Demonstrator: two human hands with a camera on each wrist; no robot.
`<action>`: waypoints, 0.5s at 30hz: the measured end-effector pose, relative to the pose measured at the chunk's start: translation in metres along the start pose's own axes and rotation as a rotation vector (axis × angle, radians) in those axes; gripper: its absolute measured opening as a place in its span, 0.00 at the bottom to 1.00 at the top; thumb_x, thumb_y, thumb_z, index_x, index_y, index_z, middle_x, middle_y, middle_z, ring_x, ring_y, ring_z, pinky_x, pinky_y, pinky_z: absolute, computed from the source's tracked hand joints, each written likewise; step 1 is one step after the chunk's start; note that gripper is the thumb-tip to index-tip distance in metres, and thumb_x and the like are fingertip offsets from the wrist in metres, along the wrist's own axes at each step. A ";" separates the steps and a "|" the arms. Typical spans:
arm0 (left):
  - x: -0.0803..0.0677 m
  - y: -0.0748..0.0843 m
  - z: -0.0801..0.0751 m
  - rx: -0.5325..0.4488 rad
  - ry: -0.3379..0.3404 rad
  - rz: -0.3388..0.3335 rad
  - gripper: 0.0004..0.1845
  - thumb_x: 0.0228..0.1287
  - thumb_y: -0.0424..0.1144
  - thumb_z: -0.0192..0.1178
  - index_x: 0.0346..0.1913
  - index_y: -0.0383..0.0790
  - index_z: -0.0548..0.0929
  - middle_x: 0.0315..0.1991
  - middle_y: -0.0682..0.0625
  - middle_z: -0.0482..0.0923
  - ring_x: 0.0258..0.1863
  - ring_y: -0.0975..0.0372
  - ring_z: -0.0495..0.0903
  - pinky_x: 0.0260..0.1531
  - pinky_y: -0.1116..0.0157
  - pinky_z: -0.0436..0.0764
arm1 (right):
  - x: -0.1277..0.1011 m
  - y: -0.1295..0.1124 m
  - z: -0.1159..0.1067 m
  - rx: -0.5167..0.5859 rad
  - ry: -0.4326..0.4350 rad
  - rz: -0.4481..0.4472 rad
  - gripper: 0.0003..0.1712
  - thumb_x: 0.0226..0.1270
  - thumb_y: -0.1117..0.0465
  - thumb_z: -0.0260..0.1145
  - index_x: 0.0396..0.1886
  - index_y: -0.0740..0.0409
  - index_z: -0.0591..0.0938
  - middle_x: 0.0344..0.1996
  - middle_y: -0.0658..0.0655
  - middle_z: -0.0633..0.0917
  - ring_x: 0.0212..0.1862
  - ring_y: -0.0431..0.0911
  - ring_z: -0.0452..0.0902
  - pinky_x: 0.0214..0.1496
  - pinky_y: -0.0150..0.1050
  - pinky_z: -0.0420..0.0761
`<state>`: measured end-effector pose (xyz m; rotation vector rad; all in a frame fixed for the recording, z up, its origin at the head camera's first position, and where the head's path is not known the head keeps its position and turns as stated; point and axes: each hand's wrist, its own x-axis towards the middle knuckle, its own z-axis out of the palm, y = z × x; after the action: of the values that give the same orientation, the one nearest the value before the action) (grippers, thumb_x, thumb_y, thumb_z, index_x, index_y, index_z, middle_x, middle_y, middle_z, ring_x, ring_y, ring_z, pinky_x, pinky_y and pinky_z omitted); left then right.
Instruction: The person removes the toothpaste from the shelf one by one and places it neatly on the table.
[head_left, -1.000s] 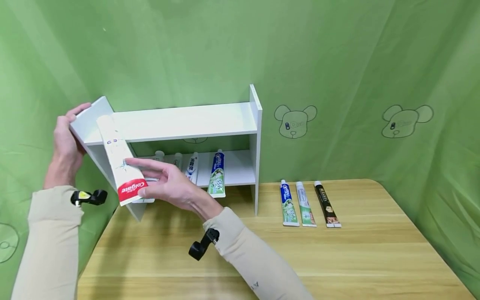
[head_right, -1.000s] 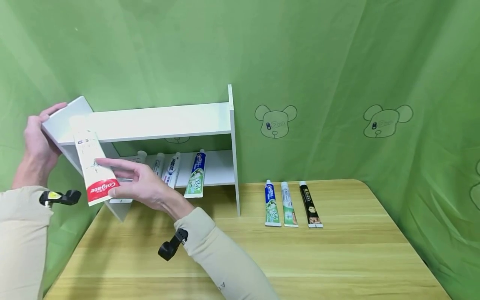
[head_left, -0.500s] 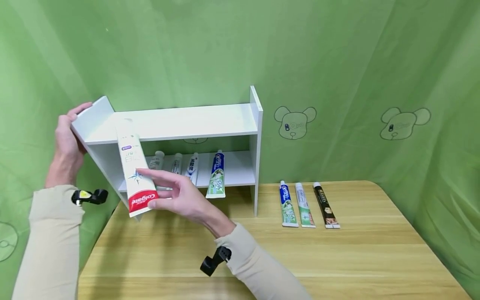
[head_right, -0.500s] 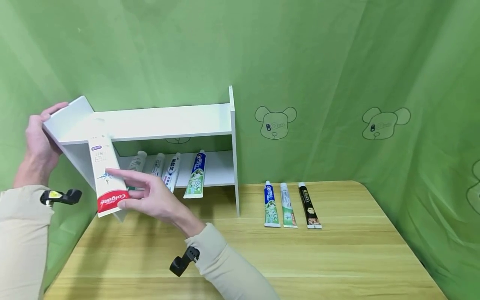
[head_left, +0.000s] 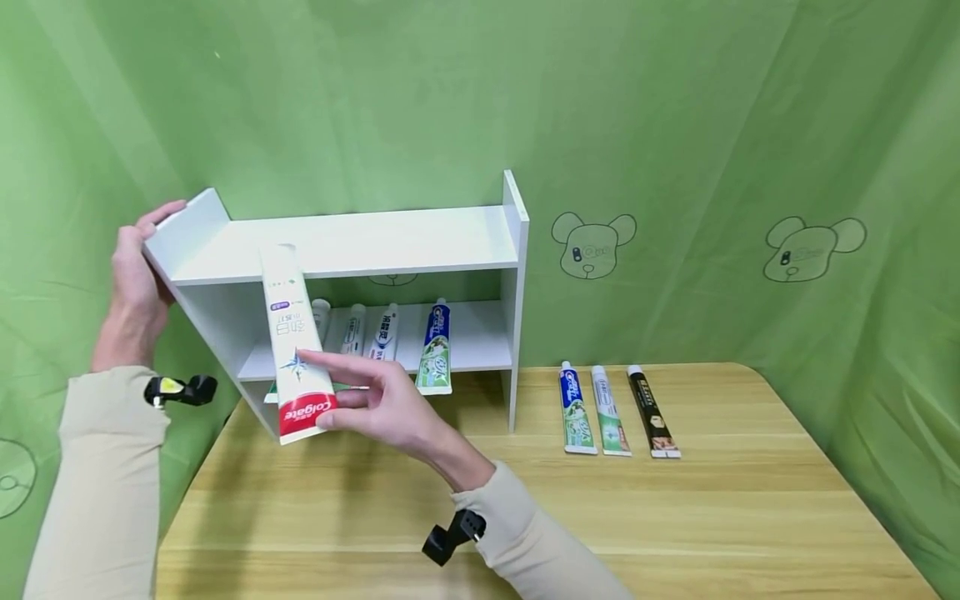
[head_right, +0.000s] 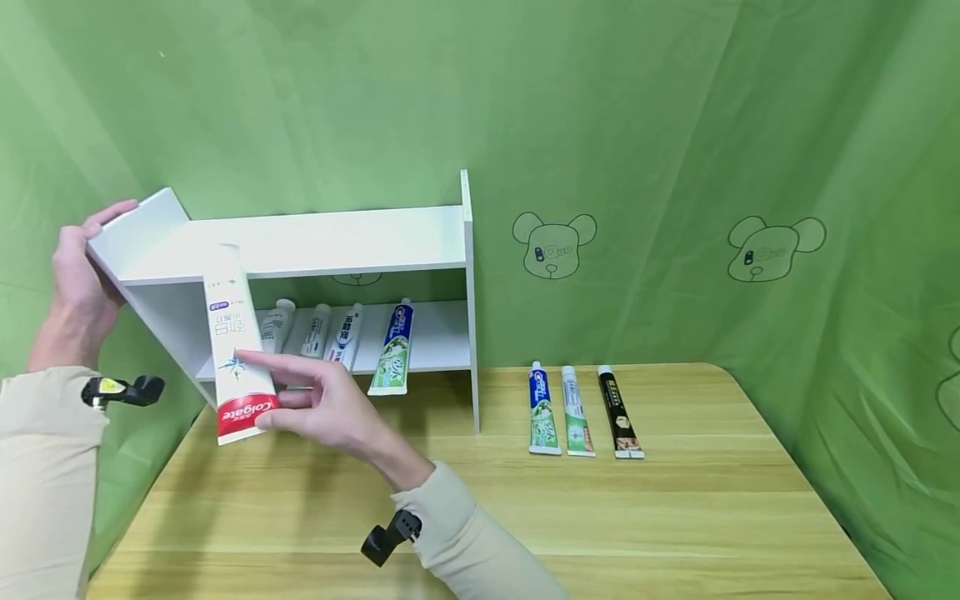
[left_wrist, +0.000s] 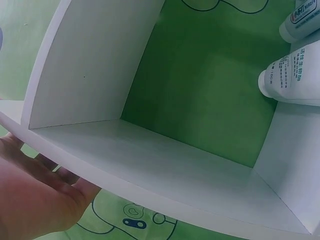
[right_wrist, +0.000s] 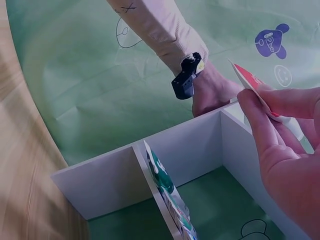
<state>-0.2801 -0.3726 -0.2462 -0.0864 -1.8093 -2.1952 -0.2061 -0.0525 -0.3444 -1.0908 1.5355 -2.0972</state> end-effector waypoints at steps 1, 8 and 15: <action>0.000 0.000 0.000 -0.001 0.001 0.000 0.25 0.78 0.50 0.41 0.71 0.55 0.73 0.56 0.51 0.76 0.42 0.63 0.76 0.33 0.68 0.77 | -0.002 0.000 0.000 -0.011 0.005 0.000 0.39 0.62 0.81 0.68 0.73 0.60 0.74 0.70 0.55 0.75 0.56 0.49 0.85 0.54 0.45 0.85; 0.001 0.000 0.000 0.034 0.005 -0.002 0.25 0.78 0.51 0.39 0.71 0.56 0.73 0.56 0.52 0.76 0.42 0.63 0.76 0.32 0.67 0.76 | -0.013 -0.002 -0.005 -0.077 0.030 -0.010 0.38 0.62 0.78 0.71 0.72 0.59 0.74 0.69 0.56 0.77 0.56 0.48 0.85 0.54 0.47 0.85; 0.001 0.001 0.000 0.037 0.005 -0.007 0.25 0.77 0.51 0.39 0.71 0.56 0.73 0.56 0.52 0.75 0.42 0.63 0.76 0.32 0.67 0.76 | -0.024 -0.005 -0.010 -0.084 0.055 -0.012 0.38 0.63 0.78 0.70 0.73 0.60 0.74 0.69 0.59 0.77 0.61 0.50 0.82 0.57 0.46 0.83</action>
<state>-0.2805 -0.3731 -0.2456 -0.0666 -1.8492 -2.1642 -0.1962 -0.0284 -0.3503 -1.0812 1.6599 -2.1047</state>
